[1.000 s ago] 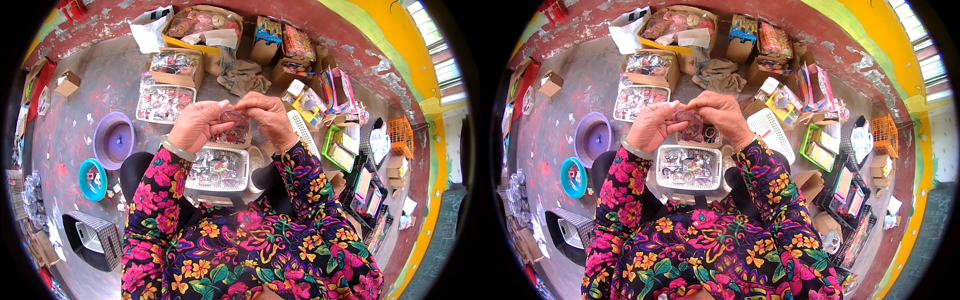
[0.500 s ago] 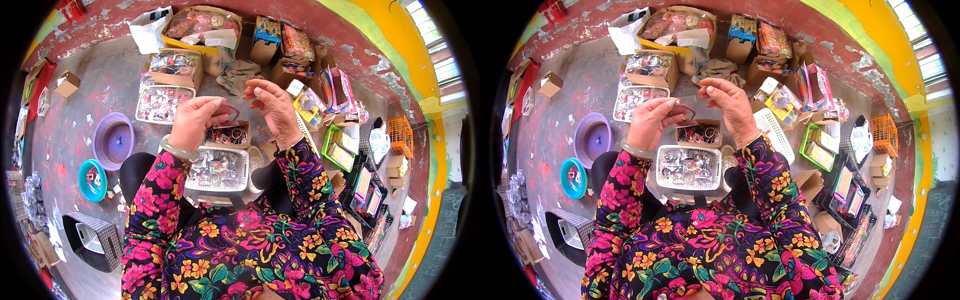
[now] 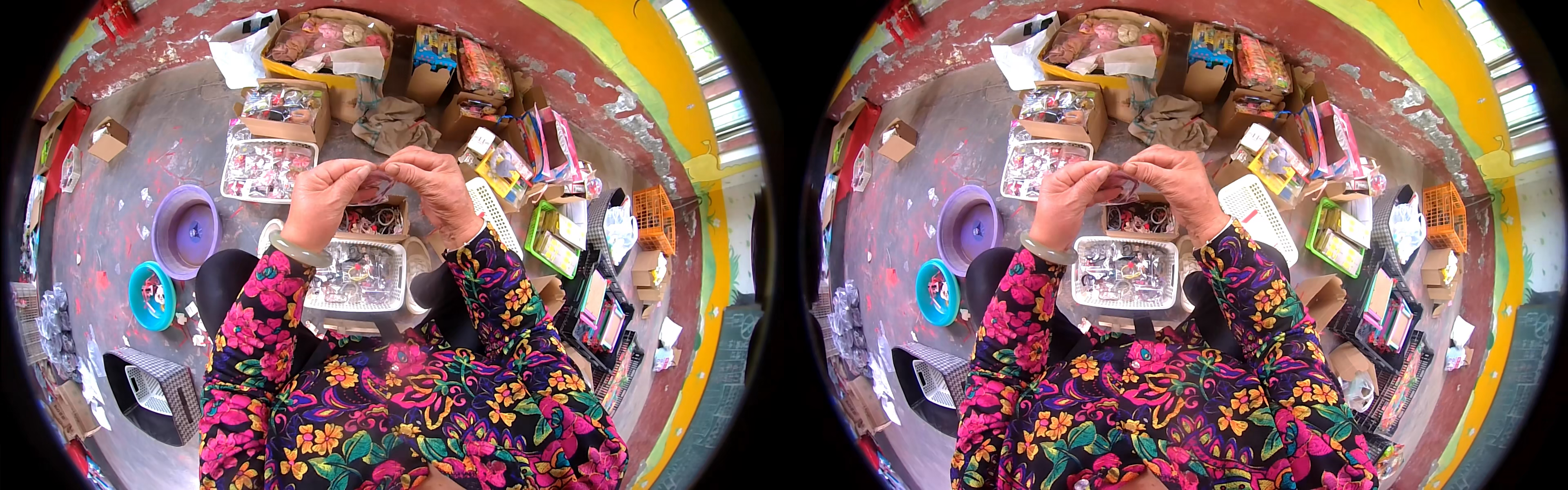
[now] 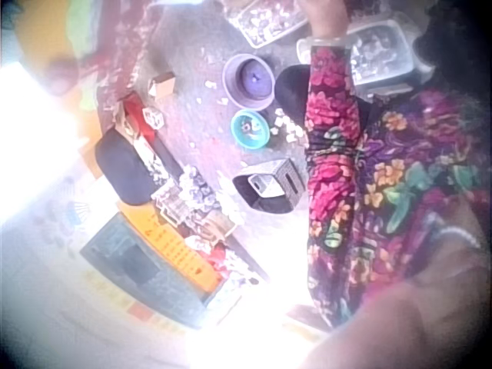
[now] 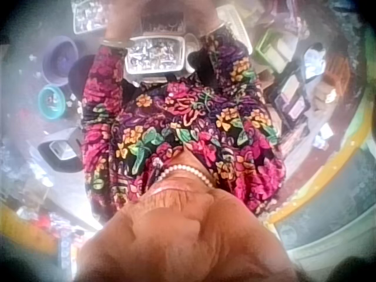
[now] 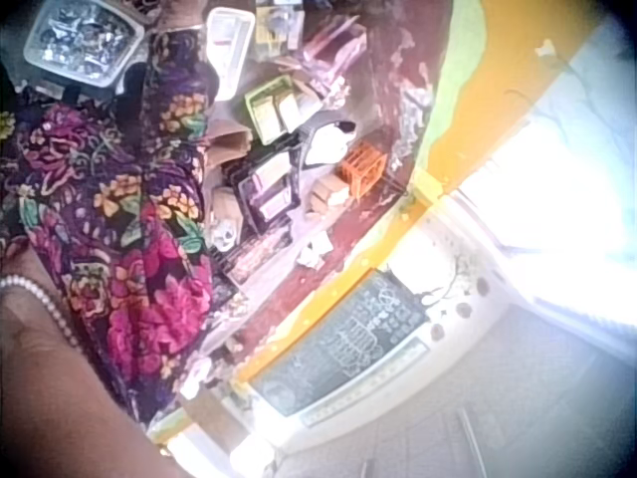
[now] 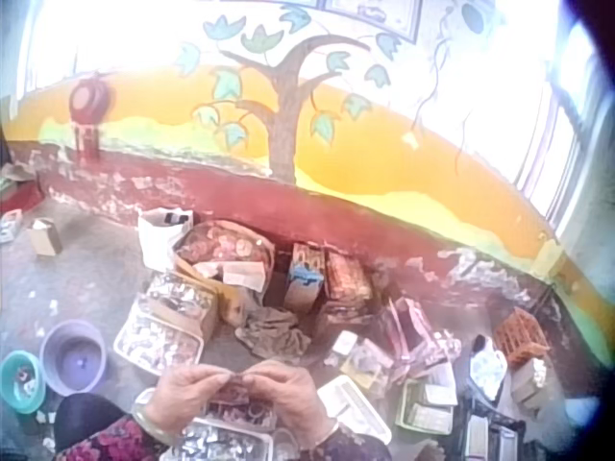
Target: The person sits on the floor and repeatedly picks up small items from a white basket, places them into small clear plastic bags, and seals the bags. The person then places the packaged items into a cardboard box.
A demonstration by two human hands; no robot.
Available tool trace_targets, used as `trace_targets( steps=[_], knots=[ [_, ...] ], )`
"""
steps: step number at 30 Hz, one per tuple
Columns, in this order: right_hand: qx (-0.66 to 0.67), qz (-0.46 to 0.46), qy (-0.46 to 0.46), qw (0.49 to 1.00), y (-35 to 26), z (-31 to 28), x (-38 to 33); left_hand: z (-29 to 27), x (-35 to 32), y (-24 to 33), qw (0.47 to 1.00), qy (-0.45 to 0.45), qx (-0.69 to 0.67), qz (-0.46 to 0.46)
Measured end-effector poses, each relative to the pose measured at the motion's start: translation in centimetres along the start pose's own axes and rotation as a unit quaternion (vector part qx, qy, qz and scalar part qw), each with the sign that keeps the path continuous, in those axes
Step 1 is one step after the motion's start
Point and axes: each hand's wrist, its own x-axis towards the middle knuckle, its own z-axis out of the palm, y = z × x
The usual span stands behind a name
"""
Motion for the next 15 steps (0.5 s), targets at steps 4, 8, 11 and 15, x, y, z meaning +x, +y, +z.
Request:
trace_targets(
  steps=[4,8,11,15],
  knots=[
    [-0.018,-0.018,0.01,1.0,-0.07,-0.03,-0.17,-0.06,-0.02,-0.08,1.0,-0.001,0.003,-0.005],
    [-0.029,-0.028,0.013,0.999,0.1,-0.22,-0.22,0.06,-0.11,-0.02,1.0,-0.011,0.016,-0.003],
    [-0.002,-0.033,0.027,0.999,-0.27,0.13,-0.43,0.06,-0.15,-0.08,1.0,-0.016,0.01,-0.011],
    [-0.003,-0.073,0.03,0.997,-0.1,0.12,-0.4,0.05,-0.09,0.26,0.999,-0.034,-0.033,-0.021]
  ],
)
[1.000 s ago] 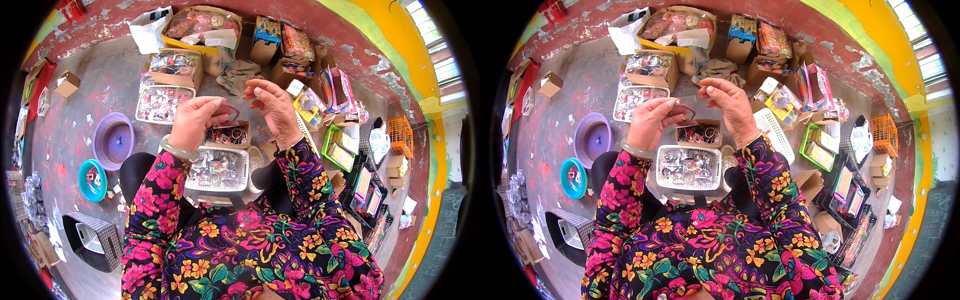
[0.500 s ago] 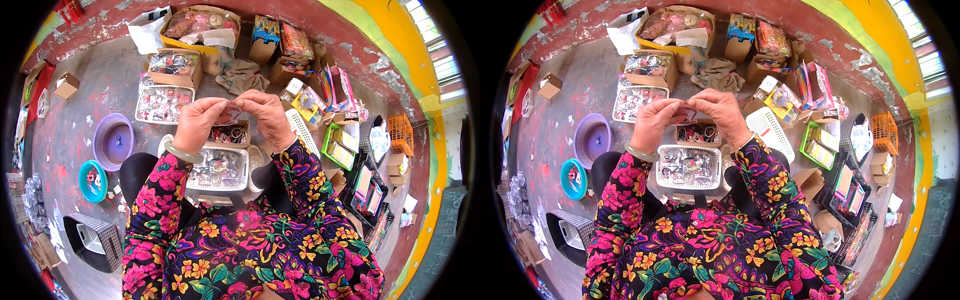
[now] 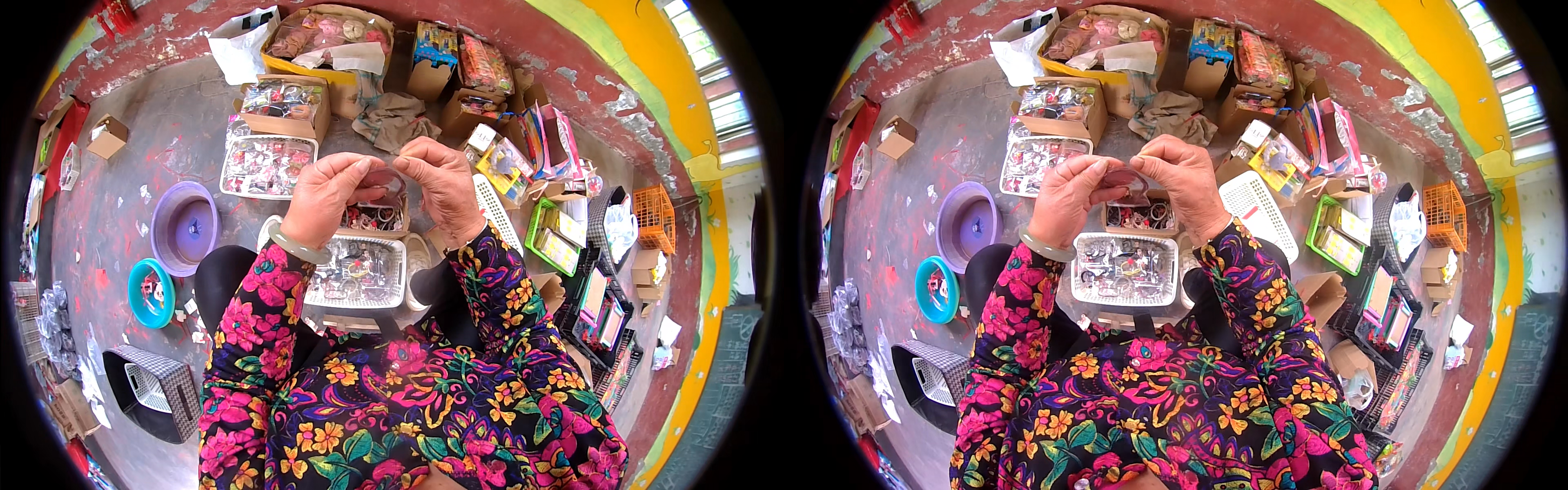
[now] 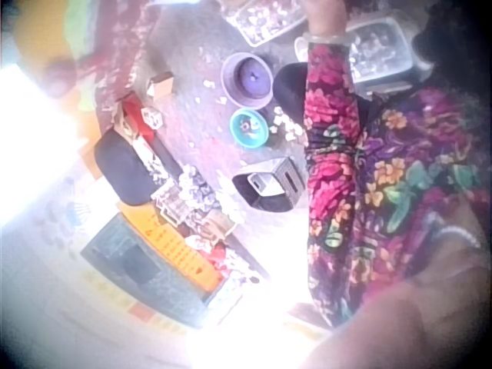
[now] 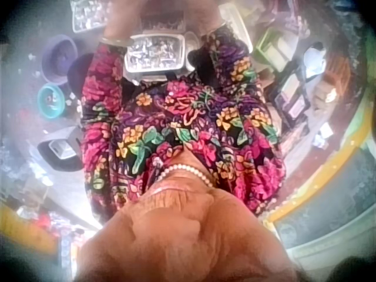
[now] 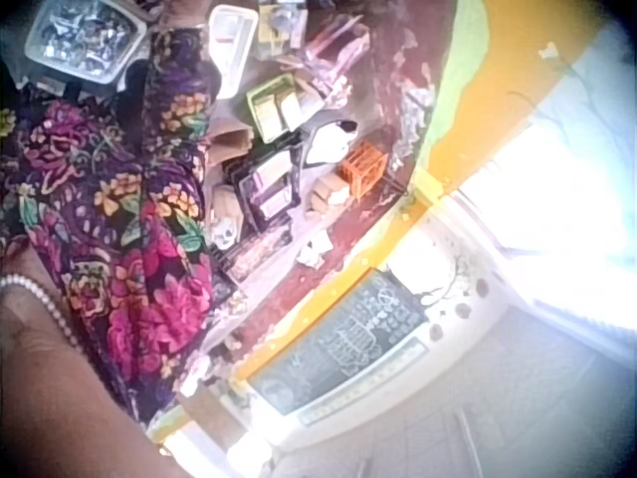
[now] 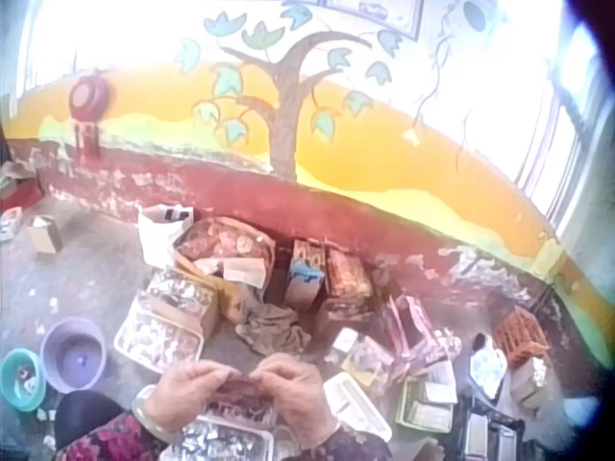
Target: The person sits on the floor and repeatedly picks up small items from a white basket, places them into small clear plastic bags, and seals the bags. The person then places the packaged items into a cardboard box.
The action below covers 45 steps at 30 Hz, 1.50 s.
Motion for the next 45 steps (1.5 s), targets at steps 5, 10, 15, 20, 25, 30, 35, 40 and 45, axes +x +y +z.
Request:
trace_targets(
  steps=[5,10,15,20,25,30,35,40,45],
  knots=[
    [0.014,-0.027,0.007,1.0,0.4,0.1,-0.1,0.2,0.0,0.5,0.999,-0.008,-0.031,-0.026],
    [0.022,-0.001,0.02,1.0,0.2,-0.3,0.2,0.2,0.0,1.0,1.0,0.01,-0.002,-0.009],
    [-0.122,-0.071,0.002,0.99,-0.3,-0.9,0.3,-0.9,0.5,0.8,0.957,0.022,0.261,0.121],
    [-0.245,-0.141,-0.057,0.957,-0.1,-0.4,0.2,-1.4,1.1,-0.1,0.838,-0.037,0.489,0.24],
    [-0.258,-0.147,-0.076,0.952,-0.2,-0.3,0.1,-1.2,1.0,-0.2,0.875,-0.034,0.447,0.182],
    [-0.219,-0.132,-0.07,0.964,-0.3,-0.2,-0.1,-1.3,0.9,-0.5,0.919,0.004,0.371,0.134],
    [-0.13,-0.085,-0.026,0.987,-0.5,-0.4,-0.3,-1.0,0.6,0.9,0.935,0.007,0.346,0.073],
    [-0.028,-0.031,-0.007,0.999,0.1,-0.6,0.0,-2.1,1.1,0.2,0.975,-0.009,0.221,0.028],
    [0.11,0.081,0.049,0.989,0.8,-0.4,0.1,-0.6,0.8,0.8,0.994,0.042,0.071,-0.066]
  ],
)
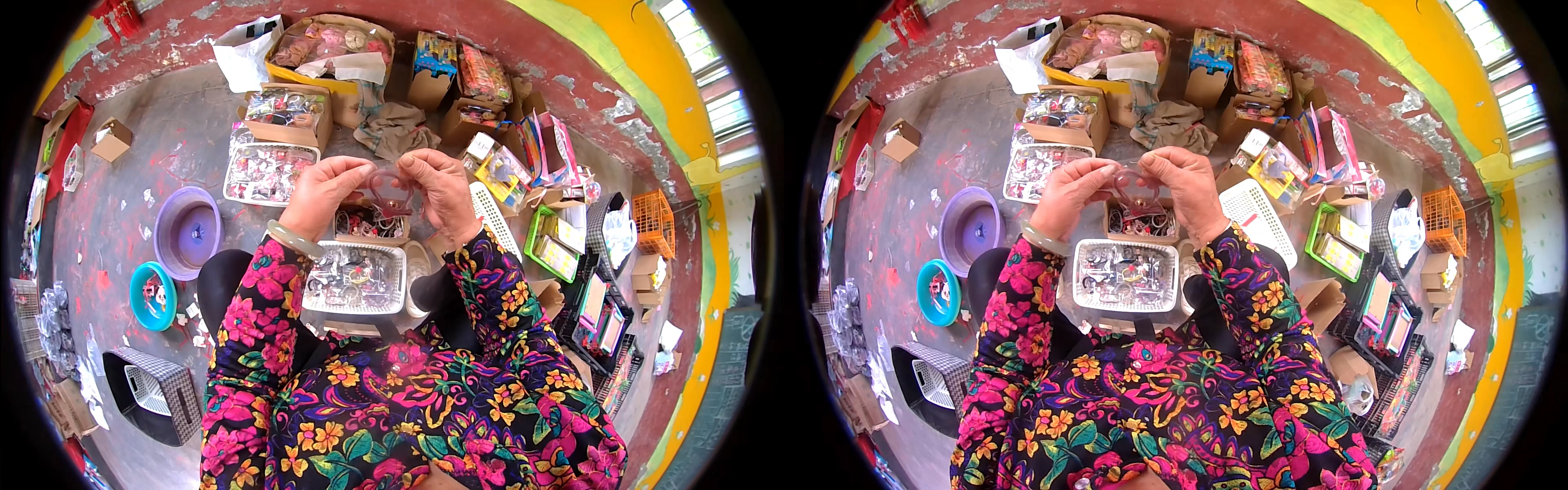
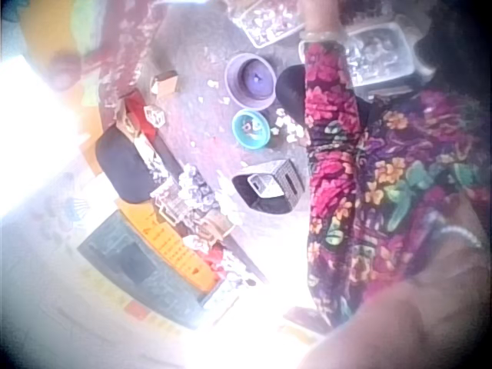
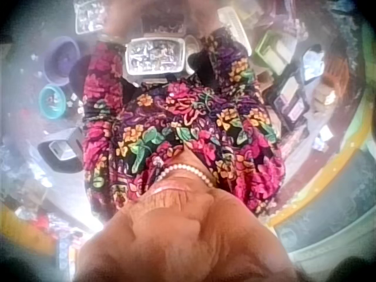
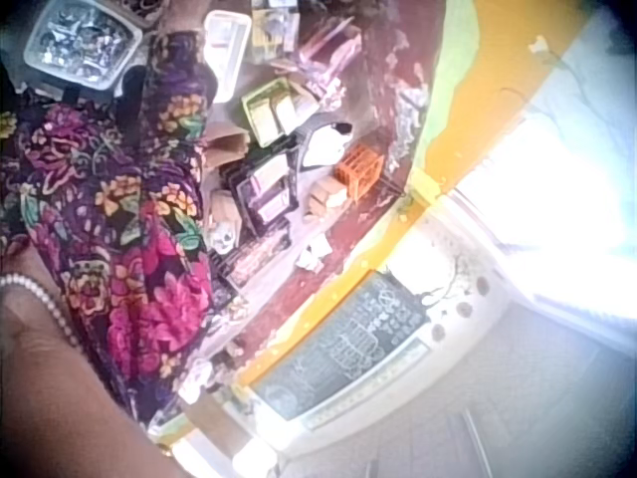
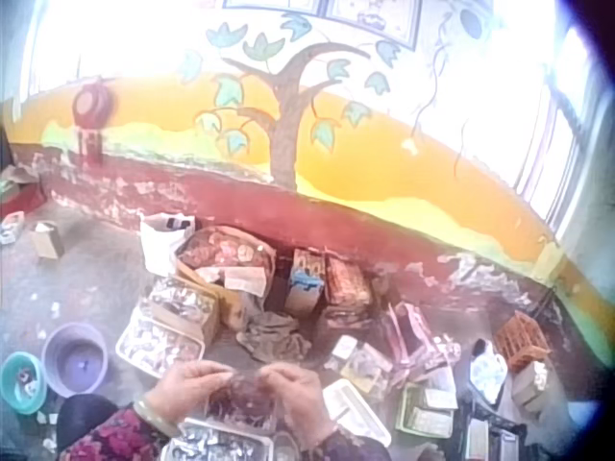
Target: The person sits on the floor and repeatedly picks up small items from a white basket, places them into small clear plastic bags, and seals the bags. The person then places the packaged items into a cardboard box.
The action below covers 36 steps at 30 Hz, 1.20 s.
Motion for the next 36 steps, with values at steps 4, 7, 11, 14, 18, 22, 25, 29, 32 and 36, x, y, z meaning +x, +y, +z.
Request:
trace_targets(
  steps=[4,7,11,14,18,22,25,29,32,36],
  knots=[
    [0.081,0.038,0.039,0.995,1.2,-0.8,0.6,0.2,0.7,-1.2,0.995,-0.026,0.055,-0.074],
    [0.112,0.045,0.075,0.99,1.7,-0.7,0.8,0.4,0.6,-2.0,0.992,-0.059,0.041,-0.108],
    [0.09,0.05,0.084,0.991,1.5,-0.7,0.8,0.3,0.8,-2.3,0.993,-0.042,0.008,-0.11],
    [0.059,0.033,0.119,0.991,0.9,-0.9,0.7,0.4,0.5,-1.8,0.991,-0.019,-0.028,-0.128],
    [-0.036,0.103,0.087,0.99,0.2,-0.5,0.9,-0.4,0.9,-2.2,0.989,0.013,-0.114,-0.088],
    [-0.12,0.133,-0.027,0.983,1.0,0.6,0.2,-0.6,0.9,-2.1,0.989,0.042,-0.118,-0.084],
    [-0.105,0.097,-0.012,0.99,1.8,-0.1,0.4,0.0,0.9,-2.0,0.99,0.052,-0.097,-0.087],
    [-0.079,0.101,0.031,0.991,1.4,0.2,0.1,-0.2,1.0,-2.2,0.992,0.02,-0.078,-0.097],
    [-0.075,0.084,0.03,0.993,1.8,0.1,0.2,-0.2,0.9,-2.1,0.991,0.0,-0.085,-0.104],
    [-0.086,0.1,0.006,0.991,1.3,0.6,0.3,-0.3,0.9,-2.1,0.993,0.013,-0.072,-0.092]
  ],
)
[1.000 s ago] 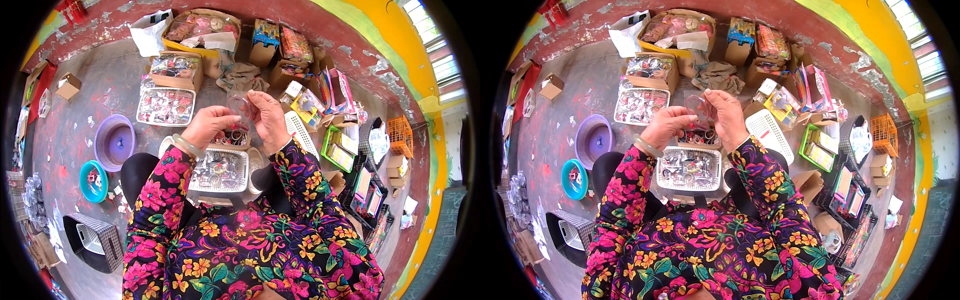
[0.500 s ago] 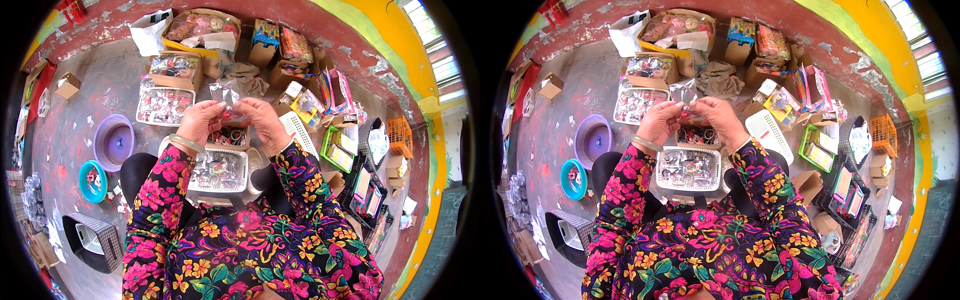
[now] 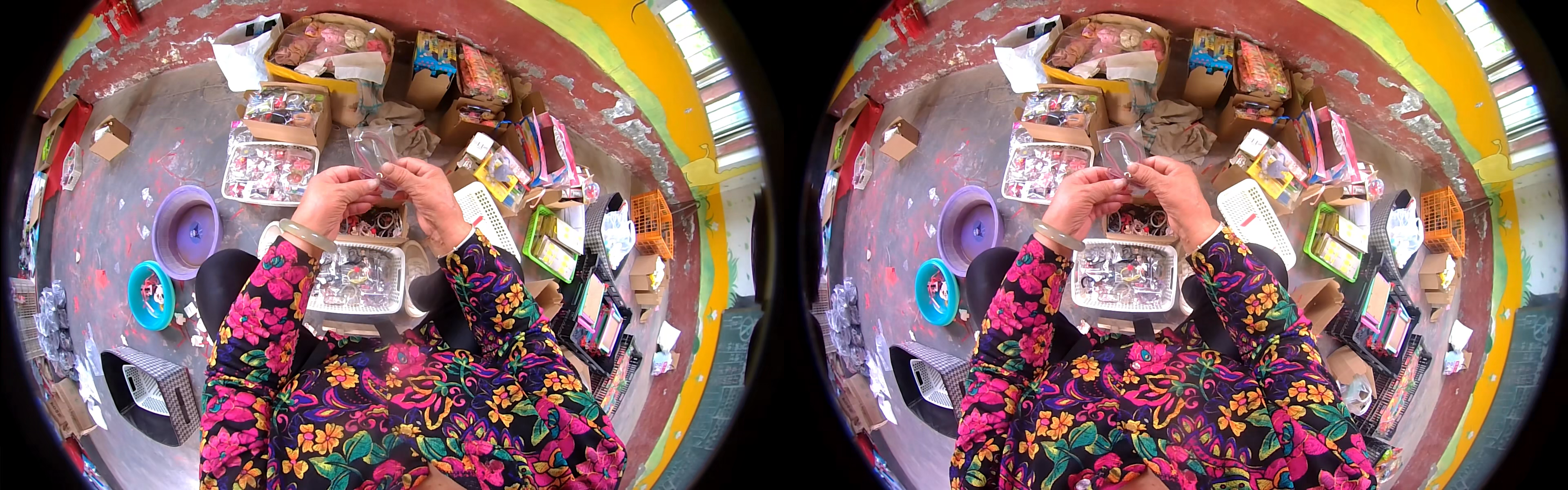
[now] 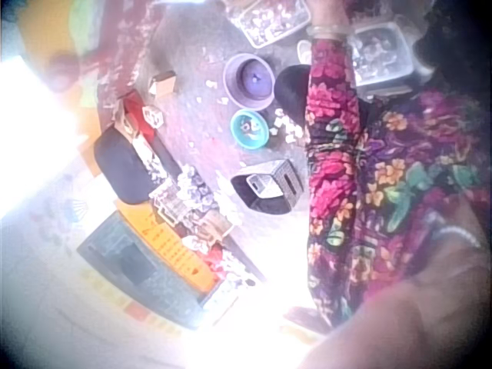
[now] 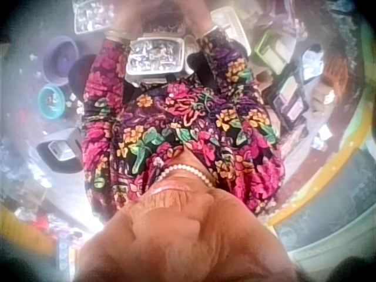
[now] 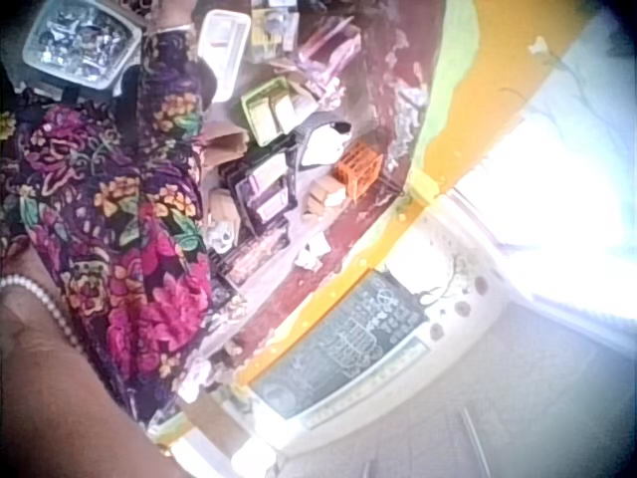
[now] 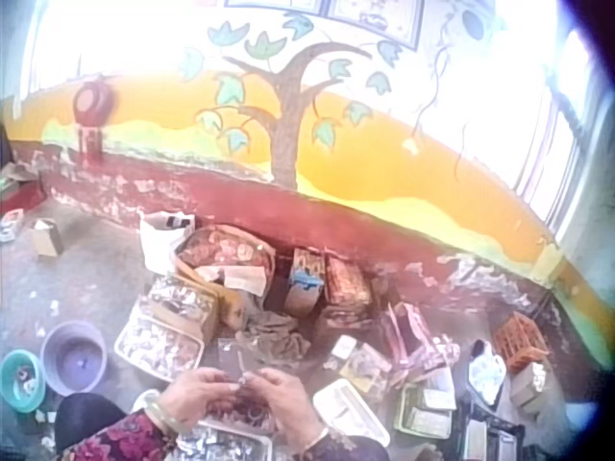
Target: The person sits on the floor and repeatedly picks up small items from a white basket, places them into small clear plastic bags, and seals the bags. The person then places the packaged items into a cardboard box.
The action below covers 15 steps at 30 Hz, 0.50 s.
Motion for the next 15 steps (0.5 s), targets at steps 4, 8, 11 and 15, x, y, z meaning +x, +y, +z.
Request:
trace_targets(
  steps=[4,8,11,15],
  knots=[
    [0.039,0.045,-0.043,0.997,0.8,-0.4,0.2,0.1,0.1,-0.6,0.999,0.01,0.038,0.037],
    [0.064,0.044,-0.044,0.996,0.8,-0.2,0.1,0.0,0.3,-0.6,0.993,0.013,0.105,0.056],
    [0.104,0.046,-0.043,0.993,0.8,-0.3,0.2,0.2,0.0,-0.4,0.99,0.024,0.128,0.054],
    [0.123,0.043,-0.017,0.991,0.8,-0.2,0.3,-0.1,0.1,-0.4,0.99,0.026,0.125,0.06]
  ],
)
